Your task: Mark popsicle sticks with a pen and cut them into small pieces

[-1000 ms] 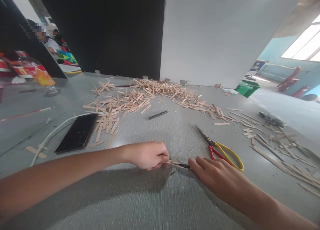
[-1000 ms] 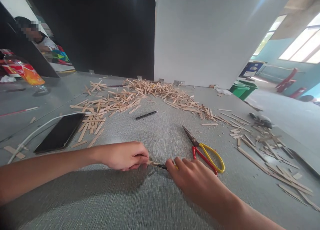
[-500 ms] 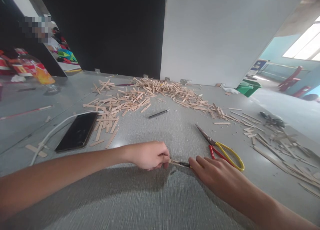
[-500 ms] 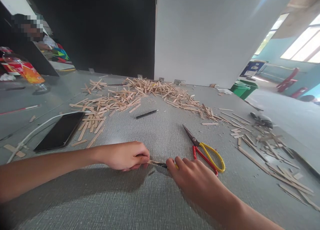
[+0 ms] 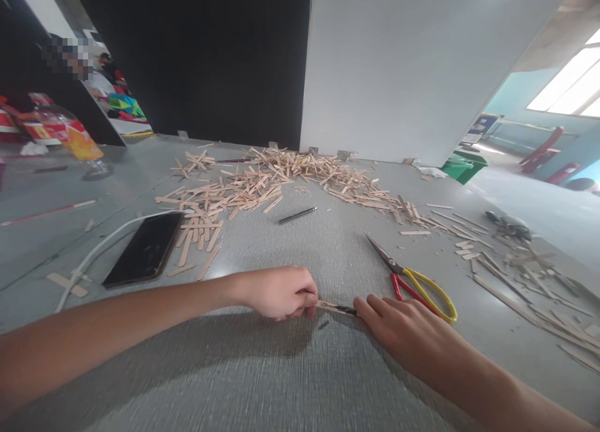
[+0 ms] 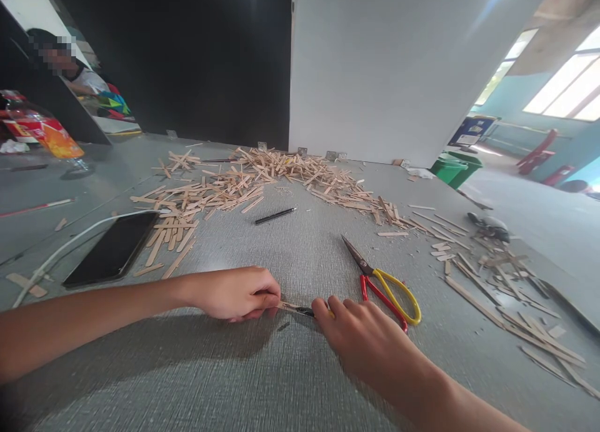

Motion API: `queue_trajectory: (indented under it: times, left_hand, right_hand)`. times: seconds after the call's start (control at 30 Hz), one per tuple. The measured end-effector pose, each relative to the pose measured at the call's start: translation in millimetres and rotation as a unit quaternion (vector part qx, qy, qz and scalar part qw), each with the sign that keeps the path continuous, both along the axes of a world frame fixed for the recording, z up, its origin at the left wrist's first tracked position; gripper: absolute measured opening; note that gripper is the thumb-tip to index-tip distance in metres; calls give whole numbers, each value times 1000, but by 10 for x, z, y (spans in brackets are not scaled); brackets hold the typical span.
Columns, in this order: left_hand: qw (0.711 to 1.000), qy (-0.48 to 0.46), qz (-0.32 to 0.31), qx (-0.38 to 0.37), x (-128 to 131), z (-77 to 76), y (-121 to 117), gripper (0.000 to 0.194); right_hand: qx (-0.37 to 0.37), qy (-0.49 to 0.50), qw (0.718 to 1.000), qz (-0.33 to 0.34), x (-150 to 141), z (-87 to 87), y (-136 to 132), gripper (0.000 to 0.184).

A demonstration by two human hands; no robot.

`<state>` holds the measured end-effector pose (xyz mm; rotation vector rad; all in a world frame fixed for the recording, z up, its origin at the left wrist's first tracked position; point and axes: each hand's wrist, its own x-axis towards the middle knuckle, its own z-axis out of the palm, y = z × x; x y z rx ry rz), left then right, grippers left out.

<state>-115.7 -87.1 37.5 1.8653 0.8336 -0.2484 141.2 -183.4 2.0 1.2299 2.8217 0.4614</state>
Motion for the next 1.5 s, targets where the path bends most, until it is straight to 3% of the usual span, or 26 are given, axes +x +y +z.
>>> queue_trajectory:
  times: [0.13,0.3,0.47,0.6,0.8,1.03,1.27,1.5]
  left_hand:
    - [1000,-6,-7,15,0,-16,18,24]
    - [998,-26,-23,49,3,-42,38,22]
    - [996,-37,-37,77,-2,-92,45,21]
    - [994,-42,-43,91,-6,-126,41,19]
    - [993,-47,-43,104,6,-110,17,21]
    - [993,-47,-29,100,-2,-108,1,19]
    - [996,-36,-20,85,12,-119,-2,25]
    - [995,-45,-17,86,-4,-103,-12,20]
  right_hand:
    - [70,-17,997,-3,-58,-36,-21,39]
    - [147,-56,987,-41,-155,-134,-80,27]
    - [173,-96,980,7,-205,14,-29,17]
    - [109,-130,984,53,-137,141,126,22]
    - [-24,-101,993,56,-57,184,301,21]
    - [-3,-193,980,56,-315,428,176,24]
    - [-21,-118,991,55,-55,147,314,16]
    - [-7,-175,983,59,-415,476,100,27]
